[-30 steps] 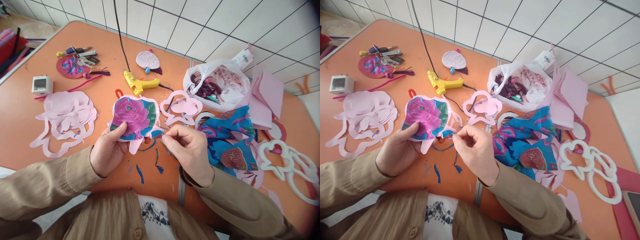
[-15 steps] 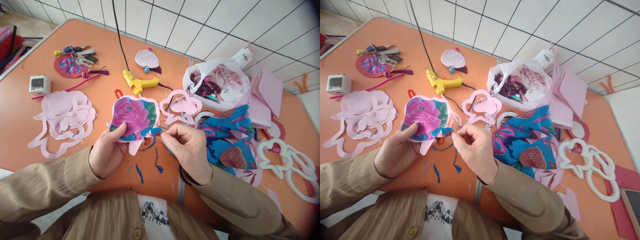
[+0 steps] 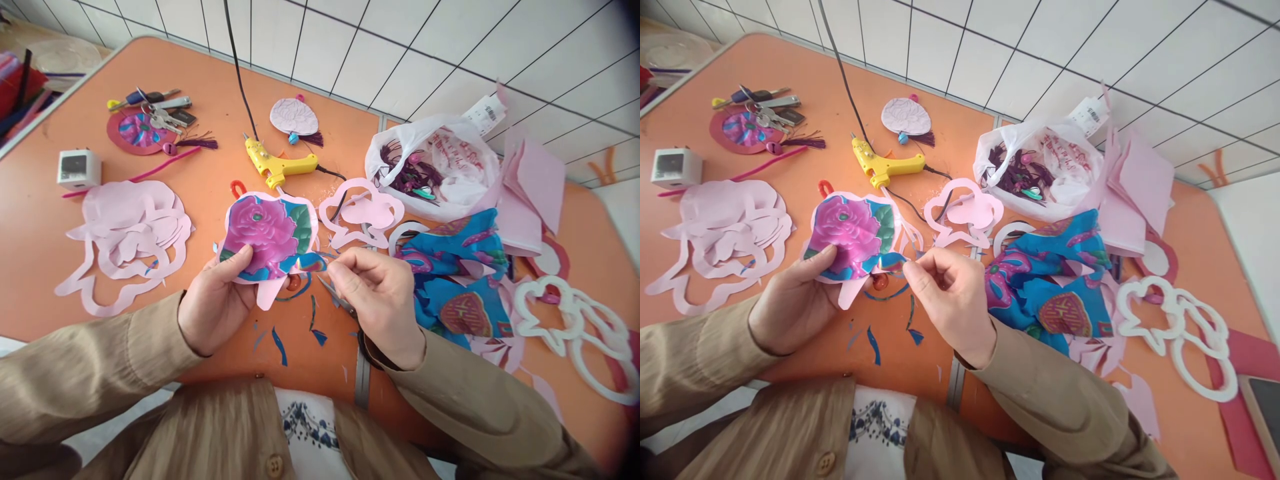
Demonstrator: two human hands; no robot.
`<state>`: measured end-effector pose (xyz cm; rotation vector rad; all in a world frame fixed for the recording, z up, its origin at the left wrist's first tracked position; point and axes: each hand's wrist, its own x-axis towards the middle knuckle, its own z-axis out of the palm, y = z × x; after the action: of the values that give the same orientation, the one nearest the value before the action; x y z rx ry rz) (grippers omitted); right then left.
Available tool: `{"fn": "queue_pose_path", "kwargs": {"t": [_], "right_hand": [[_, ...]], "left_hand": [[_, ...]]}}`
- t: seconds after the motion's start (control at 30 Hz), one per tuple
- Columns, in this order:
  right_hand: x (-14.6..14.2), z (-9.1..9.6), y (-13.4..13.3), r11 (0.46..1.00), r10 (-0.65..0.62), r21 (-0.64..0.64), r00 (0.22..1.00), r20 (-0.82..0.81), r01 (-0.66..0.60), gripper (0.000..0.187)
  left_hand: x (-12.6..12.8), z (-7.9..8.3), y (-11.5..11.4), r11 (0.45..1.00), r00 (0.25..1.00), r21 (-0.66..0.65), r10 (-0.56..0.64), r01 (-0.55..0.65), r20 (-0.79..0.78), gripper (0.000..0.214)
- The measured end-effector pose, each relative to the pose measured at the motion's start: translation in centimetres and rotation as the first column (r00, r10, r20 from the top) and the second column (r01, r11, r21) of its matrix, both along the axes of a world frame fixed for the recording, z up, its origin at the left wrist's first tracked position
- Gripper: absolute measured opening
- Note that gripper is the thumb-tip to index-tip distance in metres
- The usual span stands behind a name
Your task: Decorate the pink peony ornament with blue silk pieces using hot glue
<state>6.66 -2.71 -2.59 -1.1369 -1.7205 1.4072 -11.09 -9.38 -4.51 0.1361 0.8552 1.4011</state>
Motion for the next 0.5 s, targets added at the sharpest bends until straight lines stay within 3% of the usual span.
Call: {"fn": "queue_pose_path", "kwargs": {"t": [0.37,0.5], "right_hand": [[0.5,-1.5,0.2,0.999,-0.033,0.034,0.991,-0.127,0.037,0.031],[0.3,-1.5,0.4,0.997,-0.051,0.048,0.989,-0.136,0.058,0.017]], "left_hand": [[-0.2,-0.1,0.1,1.0,0.998,-0.013,-0.016,0.017,0.062,0.02],[-0.1,-0.1,0.2,1.0,0.996,0.019,-0.026,0.024,0.09,0.017]]}}
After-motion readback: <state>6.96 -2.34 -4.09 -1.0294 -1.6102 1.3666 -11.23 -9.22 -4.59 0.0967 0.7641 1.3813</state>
